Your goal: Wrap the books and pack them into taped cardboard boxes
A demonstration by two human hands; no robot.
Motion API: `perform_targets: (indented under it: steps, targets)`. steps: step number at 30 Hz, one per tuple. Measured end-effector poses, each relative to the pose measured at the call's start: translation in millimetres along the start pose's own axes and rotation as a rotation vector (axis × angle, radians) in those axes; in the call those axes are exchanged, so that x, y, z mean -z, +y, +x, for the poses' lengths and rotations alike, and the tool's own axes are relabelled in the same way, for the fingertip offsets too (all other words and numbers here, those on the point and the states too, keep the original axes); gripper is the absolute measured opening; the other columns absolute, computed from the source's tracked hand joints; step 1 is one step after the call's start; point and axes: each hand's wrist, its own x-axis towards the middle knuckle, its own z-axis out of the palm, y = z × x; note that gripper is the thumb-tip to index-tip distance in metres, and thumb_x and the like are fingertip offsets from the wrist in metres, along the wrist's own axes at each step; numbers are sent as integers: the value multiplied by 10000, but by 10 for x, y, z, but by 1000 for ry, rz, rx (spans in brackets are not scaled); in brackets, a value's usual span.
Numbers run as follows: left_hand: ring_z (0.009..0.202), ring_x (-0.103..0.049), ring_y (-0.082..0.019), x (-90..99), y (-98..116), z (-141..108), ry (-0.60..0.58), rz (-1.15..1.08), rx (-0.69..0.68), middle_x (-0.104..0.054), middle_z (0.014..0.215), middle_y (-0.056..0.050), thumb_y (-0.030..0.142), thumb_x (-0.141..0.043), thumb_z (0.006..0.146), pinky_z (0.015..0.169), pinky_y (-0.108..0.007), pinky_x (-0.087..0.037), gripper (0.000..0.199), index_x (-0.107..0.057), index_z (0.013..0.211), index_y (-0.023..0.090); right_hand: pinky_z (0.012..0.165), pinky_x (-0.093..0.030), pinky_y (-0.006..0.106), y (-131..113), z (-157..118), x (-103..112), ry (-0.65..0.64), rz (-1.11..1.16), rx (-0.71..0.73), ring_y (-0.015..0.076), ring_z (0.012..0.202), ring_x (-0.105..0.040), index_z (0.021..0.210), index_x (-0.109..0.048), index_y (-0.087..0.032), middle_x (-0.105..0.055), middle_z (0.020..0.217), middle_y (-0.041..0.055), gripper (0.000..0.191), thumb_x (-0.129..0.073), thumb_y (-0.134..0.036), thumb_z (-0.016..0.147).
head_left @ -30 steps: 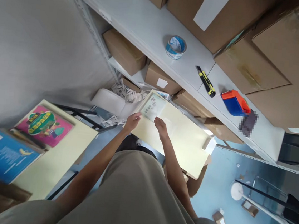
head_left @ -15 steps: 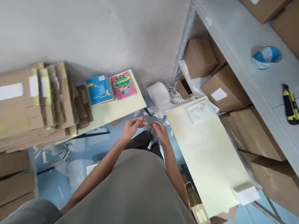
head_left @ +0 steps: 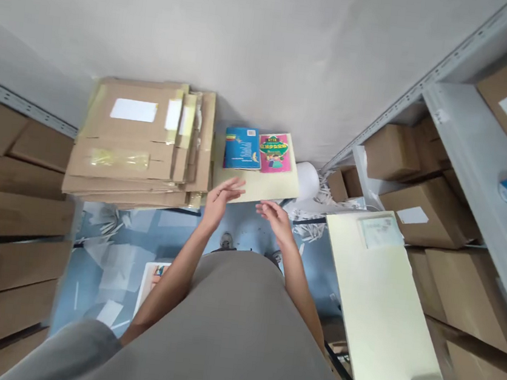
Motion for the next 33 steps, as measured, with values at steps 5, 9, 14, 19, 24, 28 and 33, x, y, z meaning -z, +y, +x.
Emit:
perform_targets:
  steps: [5,9,14,19,24,28,33]
  targets:
    - [1361,-682,-292,1605,195,267,321,531,-324,-733,1422,-162,357,-621,931,1222,-478,-491,527,-709,1409,154,928,-605,364,57,284,-1124,-171,-28,7,224,1011,-785,1145,-766,-230,-829,1137,97,453,-796,-604,890]
    - [1651,-324,-391,2447,239,493,215,966,-368,-492,1686,-205,507,-746,900,1353,-565,-259,815,-540,1601,147,939,-611,360,198,542,-1758,-181,-82,26,231,1056,-782,1121,-777,-229,-831,1122,78,370,-785,-537,917]
    - [1691,-196,-413,2700,100,576,18,1125,-311,-324,1779,-207,607,-740,900,1369,-608,-104,950,-433,1683,167,1060,-571,372,330,955,-2180,-56,-299,106,230,1148,-766,1097,-788,-203,-823,1185,82,185,-734,-323,967]
    - [1686,-218,-407,2698,94,496,-7,1167,-304,-345,1774,-191,612,-726,910,1363,-591,-143,882,-498,1648,187,1036,-582,368,372,1163,-2430,3,-583,99,237,1111,-778,1126,-785,-187,-823,1188,101,178,-748,-242,961]
    - [1662,-274,-428,2744,47,483,-26,1196,-324,-391,1751,-196,541,-738,908,1347,-619,-197,849,-504,1644,190,1057,-573,364,425,1181,-2544,139,-681,97,251,1152,-777,1201,-770,-162,-822,1207,132,228,-702,-185,984]
    - [1678,-215,-432,2790,-66,494,-56,1181,-348,-358,1766,-205,460,-649,967,1339,-657,-187,743,-508,1639,174,996,-587,335,478,1226,-2579,166,-686,26,251,1092,-796,1081,-797,-193,-846,1099,96,137,-722,-196,966]
    - [1690,-152,-442,2768,-48,473,-68,1174,-378,-282,1795,-212,564,-639,978,1340,-671,-137,803,-464,1666,190,952,-579,323,505,1293,-2623,127,-625,-44,232,988,-785,934,-748,-225,-821,941,25,38,-751,-194,912]
